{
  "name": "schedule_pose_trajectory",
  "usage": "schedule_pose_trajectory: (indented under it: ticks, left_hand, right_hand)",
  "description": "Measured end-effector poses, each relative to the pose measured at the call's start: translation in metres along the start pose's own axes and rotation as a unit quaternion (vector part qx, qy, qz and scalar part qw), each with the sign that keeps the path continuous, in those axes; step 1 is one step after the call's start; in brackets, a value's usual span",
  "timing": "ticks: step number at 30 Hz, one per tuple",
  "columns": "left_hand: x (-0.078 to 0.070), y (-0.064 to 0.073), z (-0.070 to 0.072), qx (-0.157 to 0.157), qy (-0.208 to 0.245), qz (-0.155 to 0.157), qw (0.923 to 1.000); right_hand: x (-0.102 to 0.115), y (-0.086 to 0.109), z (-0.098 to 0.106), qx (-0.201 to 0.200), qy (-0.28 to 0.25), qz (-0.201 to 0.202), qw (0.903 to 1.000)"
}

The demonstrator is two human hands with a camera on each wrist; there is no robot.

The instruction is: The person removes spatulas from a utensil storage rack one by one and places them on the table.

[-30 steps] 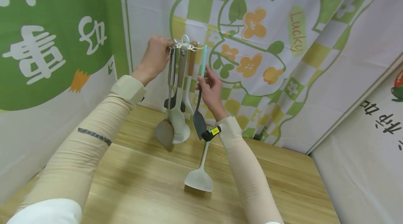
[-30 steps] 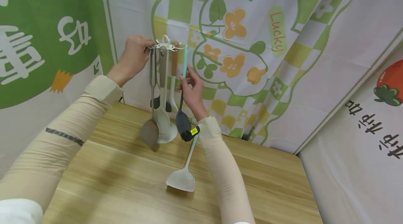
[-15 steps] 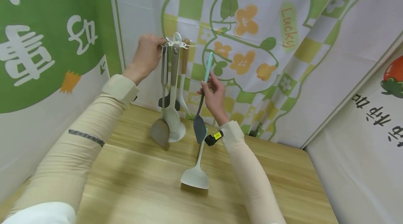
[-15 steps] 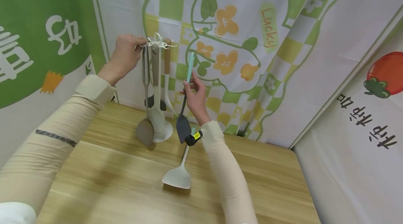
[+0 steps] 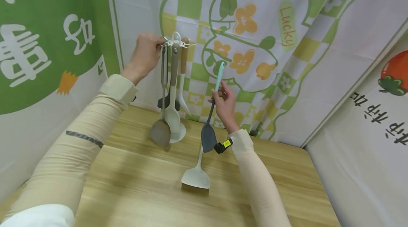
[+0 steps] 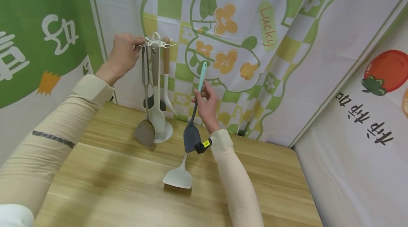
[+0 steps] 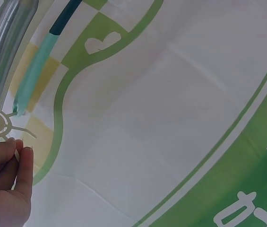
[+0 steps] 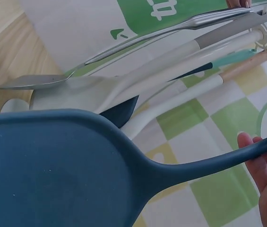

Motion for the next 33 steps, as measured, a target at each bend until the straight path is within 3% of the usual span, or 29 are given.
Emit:
schedule_pose_trajectory:
  ticks: [8, 14, 20, 24, 28, 33]
  left_hand:
    - [-0.001, 0.0, -0.002, 0.003, 0.012, -0.006, 0.9999]
    - [0.0, -0.006, 0.0, 0.037, 0.023, 0.012, 0.999]
    - [0.009, -0.005, 0.004, 0.09, 0.044, 0.057, 0.9934]
    - [0.011, -0.005, 0.005, 0.118, 0.085, 0.098, 0.9845]
    - [0.011, -0.004, 0.003, 0.111, 0.126, 0.12, 0.9785]
    - [0.015, -0.004, 0.003, 0.106, 0.126, 0.109, 0.9802]
  right_hand:
    - [-0.008, 0.011, 0.017, -0.011, -0.004, -0.002, 0.9999]
    - [-0.019, 0.013, 0.028, -0.016, 0.003, -0.011, 0.9998]
    - [-0.024, 0.021, 0.037, -0.002, 0.019, -0.029, 0.9994]
    - [-0.026, 0.026, 0.044, -0.007, 0.035, -0.036, 0.9987]
    - [-0.028, 0.03, 0.052, -0.014, 0.048, -0.041, 0.9979]
    - [-0.033, 0.032, 0.059, -0.015, 0.051, -0.049, 0.9974]
Point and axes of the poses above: each hand's wrist, its own y-axis away from the middle knuckle, its own z-axis out of the back of the hand, x = y × z, the point moved 3 cm from there along -y, towards the middle knuckle, and after that the axes turned 9 degrees about y, right-handed, at the moved point
